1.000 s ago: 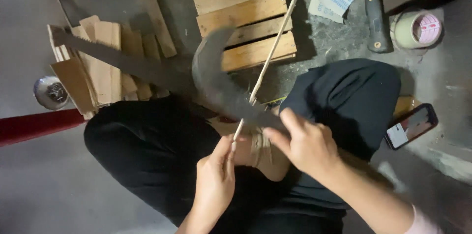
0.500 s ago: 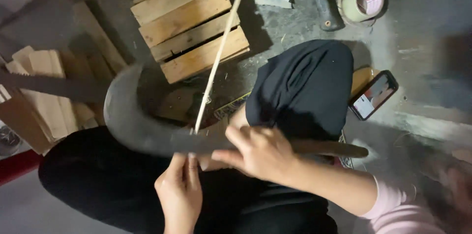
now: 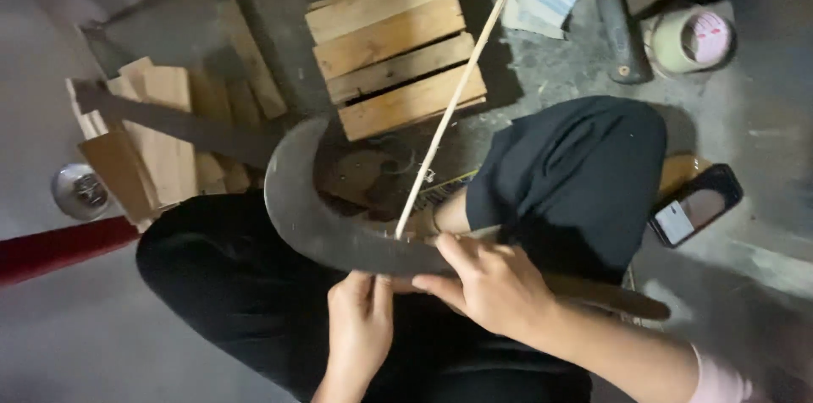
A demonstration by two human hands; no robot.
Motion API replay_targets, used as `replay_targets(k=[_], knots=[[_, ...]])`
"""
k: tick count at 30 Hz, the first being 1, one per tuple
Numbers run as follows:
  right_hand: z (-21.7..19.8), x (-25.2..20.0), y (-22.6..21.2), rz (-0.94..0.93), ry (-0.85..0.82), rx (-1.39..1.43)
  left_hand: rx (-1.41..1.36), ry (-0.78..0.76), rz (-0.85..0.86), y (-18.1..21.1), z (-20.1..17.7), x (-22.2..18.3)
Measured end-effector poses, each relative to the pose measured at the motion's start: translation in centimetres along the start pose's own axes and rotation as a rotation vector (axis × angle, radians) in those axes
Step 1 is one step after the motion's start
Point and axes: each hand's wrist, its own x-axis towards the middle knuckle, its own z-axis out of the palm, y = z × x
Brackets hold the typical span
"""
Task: A person uses a curved blade to shave and smooth a thin wooden stick while sitting on the floor.
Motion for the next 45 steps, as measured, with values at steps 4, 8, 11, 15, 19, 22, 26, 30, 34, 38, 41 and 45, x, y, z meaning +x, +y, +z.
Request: replay_targets(k=[4,8,11,15,19,22,26,30,34,38,41,45], knots=[[-0.3,1.4,1.4,0.112,0.114,-0.160,0.043,-0.007,0.019,3.3,-1.1,0.6],[0.1,0.6,0.7,0.050,0.097,-0.058,0.035,-0.021,-0.004,1.1,-0.9,0.0],[-0.6,1.1,1.3,0.025,0.120,-0.098,0.002,-0.020,-0.002,1.6,-1.1,0.1],[-1.5,1.8,1.3,0.146,0.188,-0.050,-0.051,-0.077,-0.137,3.5,-1.4,-0.1],[-1.0,0.8,1.5,-0.032,0.068,-0.055,-0.101,-0.055,-0.198,1.5,-1.0,0.0],[-1.0,1.9,3.3,0.135,0.155,-0.124,-0.019,-0.075,-0.118,3.3,-1.2,0.0],[-1.1,1.0,1.3,0.002,0.085,-0.003,-0.084,-0.091,-0.164,1.6,-1.1,-0.2],[-0.7,2.5,3.5,0.035,0.142,-0.251,-0.253,-0.139,-0.196,1.7,-1.5,0.3],[-1.3,2.7,2.5,0.112,0.081,-0.017,-0.360,-0.226,-0.303,1.7,-1.5,0.1],[-0.4,2.3,2.8,-0.014,0.015,-0.090,-0.160,-0.123,-0.190,1.7,-1.7,0.6],[-0.7,2.5,3.0,0.093,0.081,-0.126,-0.029,-0.129,-0.104,2.9,-1.7,0.2],[-0.9,0.9,0.7,-0.059,0.013,-0.065,0.007,-0.075,-0.106,0.3,-1.8,0.0]])
